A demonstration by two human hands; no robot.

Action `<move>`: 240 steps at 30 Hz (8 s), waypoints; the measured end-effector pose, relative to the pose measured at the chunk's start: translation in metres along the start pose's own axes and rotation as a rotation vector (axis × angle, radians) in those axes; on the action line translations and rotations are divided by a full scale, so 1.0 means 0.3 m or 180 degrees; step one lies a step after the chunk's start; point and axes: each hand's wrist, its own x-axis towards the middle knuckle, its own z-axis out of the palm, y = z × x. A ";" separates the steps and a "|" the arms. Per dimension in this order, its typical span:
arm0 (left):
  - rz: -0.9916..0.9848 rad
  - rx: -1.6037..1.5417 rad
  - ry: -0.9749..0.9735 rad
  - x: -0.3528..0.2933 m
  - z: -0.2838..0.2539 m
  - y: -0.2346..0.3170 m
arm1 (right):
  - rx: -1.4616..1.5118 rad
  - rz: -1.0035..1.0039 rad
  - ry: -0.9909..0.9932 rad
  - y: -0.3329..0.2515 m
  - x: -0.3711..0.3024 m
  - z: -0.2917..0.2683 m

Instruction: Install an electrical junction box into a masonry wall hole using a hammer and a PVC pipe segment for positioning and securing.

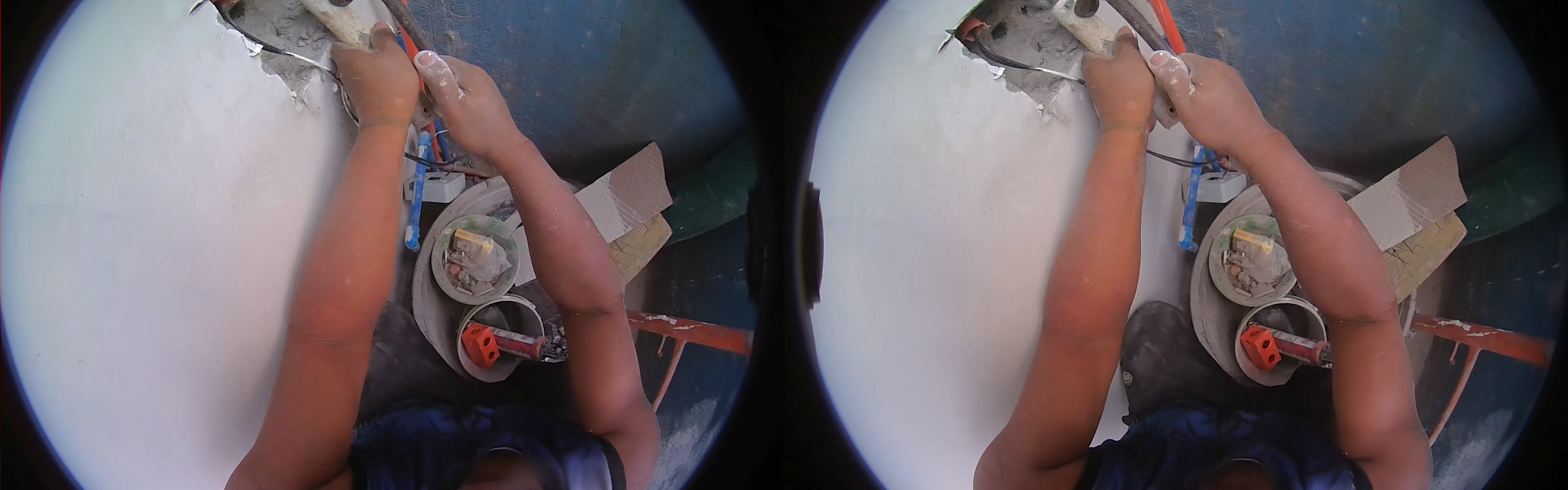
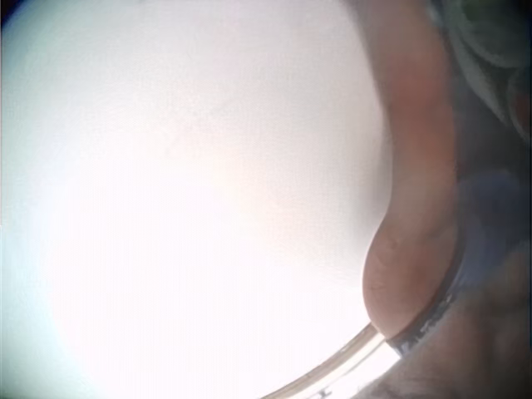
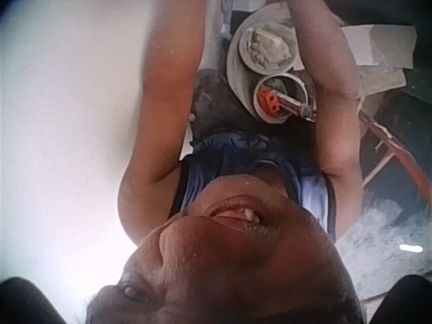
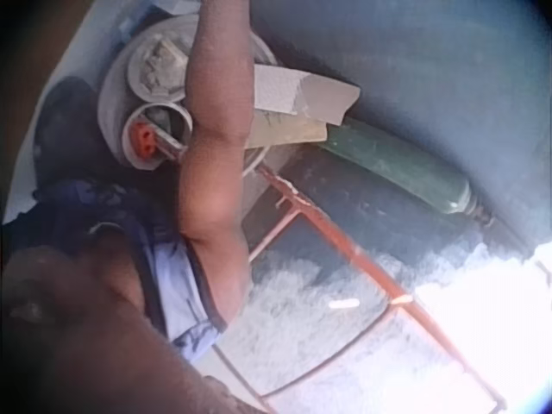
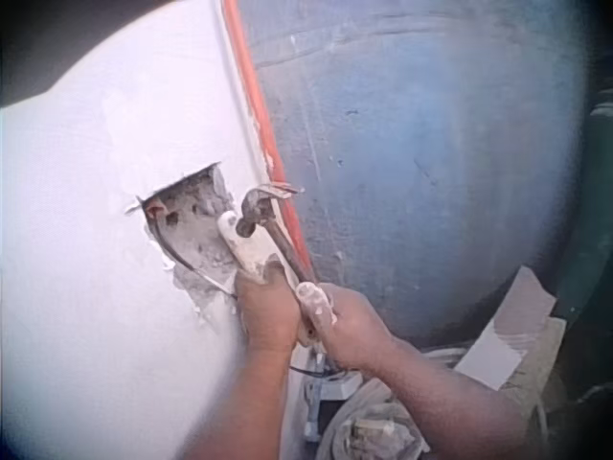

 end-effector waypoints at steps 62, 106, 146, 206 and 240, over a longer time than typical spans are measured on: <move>0.0230 0.0055 -0.0666 -0.179 -0.091 0.151 | 0.1510 0.0664 0.0997 0.054 -0.316 -0.188; 0.0398 0.0081 -0.0188 0.081 -0.038 0.134 | 0.0274 0.0053 0.0699 -0.046 0.011 -0.077; 0.0043 0.3278 -0.3608 -0.802 -0.131 -0.649 | -0.1859 0.1248 -0.1446 0.661 -0.441 0.126; 0.1031 -0.1680 -0.2657 -0.449 0.223 0.123 | -0.0805 0.1405 0.0335 0.382 -0.646 -0.270; 0.1907 0.0572 -0.2449 -0.621 0.001 -0.078 | -0.0258 0.0517 0.0574 0.103 -0.413 -0.455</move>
